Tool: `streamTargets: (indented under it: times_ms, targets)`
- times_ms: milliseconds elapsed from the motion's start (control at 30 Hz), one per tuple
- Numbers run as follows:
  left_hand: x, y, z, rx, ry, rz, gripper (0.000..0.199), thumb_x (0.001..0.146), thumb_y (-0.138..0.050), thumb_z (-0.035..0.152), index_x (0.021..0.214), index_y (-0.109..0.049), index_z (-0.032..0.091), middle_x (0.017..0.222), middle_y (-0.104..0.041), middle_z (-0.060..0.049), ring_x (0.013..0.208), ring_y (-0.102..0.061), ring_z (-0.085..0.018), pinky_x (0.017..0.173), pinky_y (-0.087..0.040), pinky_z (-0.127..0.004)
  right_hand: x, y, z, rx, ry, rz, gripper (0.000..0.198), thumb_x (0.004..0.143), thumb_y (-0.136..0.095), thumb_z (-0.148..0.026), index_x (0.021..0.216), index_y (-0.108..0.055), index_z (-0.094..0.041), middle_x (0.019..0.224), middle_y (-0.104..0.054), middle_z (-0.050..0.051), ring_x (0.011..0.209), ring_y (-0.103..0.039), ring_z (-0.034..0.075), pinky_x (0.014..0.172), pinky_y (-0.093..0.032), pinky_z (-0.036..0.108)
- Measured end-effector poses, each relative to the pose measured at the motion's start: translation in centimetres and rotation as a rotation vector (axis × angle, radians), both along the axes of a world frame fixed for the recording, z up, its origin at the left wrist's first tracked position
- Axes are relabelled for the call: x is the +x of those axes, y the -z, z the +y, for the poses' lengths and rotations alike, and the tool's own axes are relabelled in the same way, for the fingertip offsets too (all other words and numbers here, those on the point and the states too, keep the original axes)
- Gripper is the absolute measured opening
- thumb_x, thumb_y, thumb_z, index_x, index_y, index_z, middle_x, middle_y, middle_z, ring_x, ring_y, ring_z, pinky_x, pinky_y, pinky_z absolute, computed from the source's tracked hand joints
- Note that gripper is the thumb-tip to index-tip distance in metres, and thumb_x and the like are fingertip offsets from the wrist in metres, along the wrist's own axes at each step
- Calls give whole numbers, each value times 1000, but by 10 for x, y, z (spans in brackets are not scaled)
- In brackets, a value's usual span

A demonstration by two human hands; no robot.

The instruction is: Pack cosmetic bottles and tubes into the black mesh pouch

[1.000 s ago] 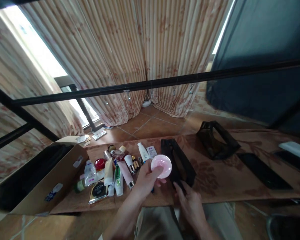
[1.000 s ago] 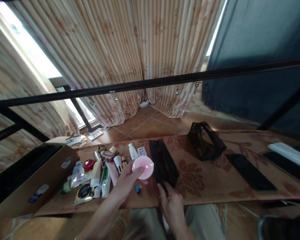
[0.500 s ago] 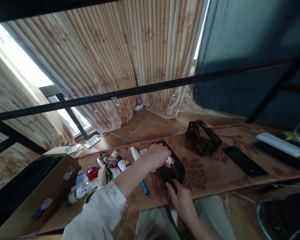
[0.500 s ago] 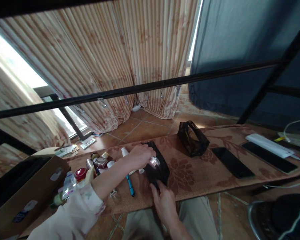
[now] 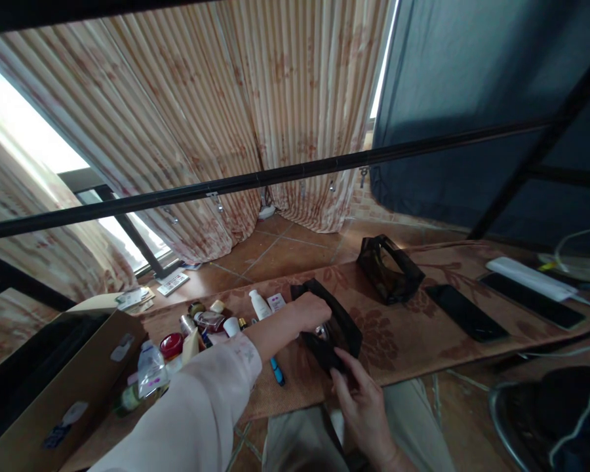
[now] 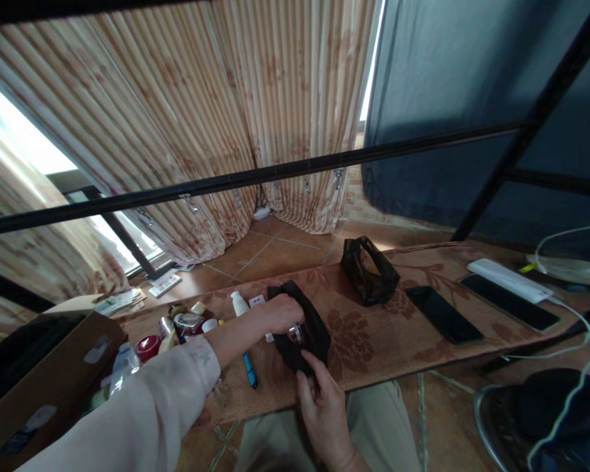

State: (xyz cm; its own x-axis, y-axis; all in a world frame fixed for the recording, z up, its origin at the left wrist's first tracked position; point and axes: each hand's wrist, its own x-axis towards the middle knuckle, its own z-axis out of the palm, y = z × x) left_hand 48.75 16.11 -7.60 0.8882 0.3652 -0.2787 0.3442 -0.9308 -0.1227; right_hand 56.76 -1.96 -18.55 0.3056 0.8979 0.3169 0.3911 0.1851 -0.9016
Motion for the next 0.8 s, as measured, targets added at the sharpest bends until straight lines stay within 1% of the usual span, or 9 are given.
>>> streamTargets:
  times_ms: [167,267,367,467,533,600,633,700,800]
  targets:
    - [-3,-8,1,-63,10,30,20,72,-62,14,86,-74,20,93,-73,-10,91,-67,-24,67,-50,-28,4,-10,-2,164,-22,-136,31,89,-52,-18,118,-60,-21,113,-67,8,102,-65,17,87,-53,29]
    - [-5,-13,1,-101,-10,-13,25,72,-58,11,89,-74,21,95,-73,-8,95,-66,-23,72,-50,-27,6,-16,-2,247,-49,-198,33,88,-51,-13,118,-60,-22,119,-64,8,112,-61,18,94,-51,32]
    - [-14,-15,-3,-146,-92,-221,30,76,-53,10,98,-71,21,101,-72,-6,100,-64,-20,86,-48,-29,8,-22,-3,291,-68,-223,32,88,-50,-12,117,-61,-22,125,-61,10,115,-59,19,96,-50,35]
    - [-30,-8,-18,-235,-216,-624,33,84,-46,11,108,-66,20,112,-68,-5,108,-60,-18,100,-43,-32,13,-30,-5,265,-20,-222,27,89,-49,-16,112,-63,-21,125,-60,11,115,-58,20,97,-49,38]
    - [-44,5,-36,-290,-370,-940,32,86,-46,13,112,-63,20,116,-65,-6,111,-58,-16,100,-43,-32,20,-34,-6,231,54,-209,25,89,-49,-20,110,-63,-21,123,-61,11,114,-58,21,97,-48,40]
    - [-58,26,-58,-300,-605,-1191,33,85,-46,13,115,-60,20,114,-64,-6,108,-58,-17,98,-45,-35,29,-36,-5,207,141,-182,24,89,-49,-24,109,-63,-21,121,-61,11,113,-58,22,97,-46,42]
    - [-64,38,-70,-321,-724,-1272,35,85,-45,13,117,-58,20,109,-64,-6,101,-60,-16,92,-49,-33,34,-35,-4,194,182,-169,25,89,-49,-26,110,-63,-20,120,-62,11,113,-58,22,98,-45,42]
    - [-74,66,-95,-401,-907,-1346,37,84,-43,11,118,-55,19,101,-64,-5,91,-62,-15,83,-52,-31,45,-27,-1,137,251,-151,28,89,-49,-31,111,-62,-19,119,-62,11,113,-57,22,99,-44,43]
    - [-78,102,-128,-507,-1004,-1278,49,76,-46,7,123,-50,19,106,-63,-6,91,-62,-15,80,-52,-30,54,-4,3,-53,273,-129,38,87,-47,-37,118,-58,-19,118,-62,10,112,-57,23,98,-44,41]
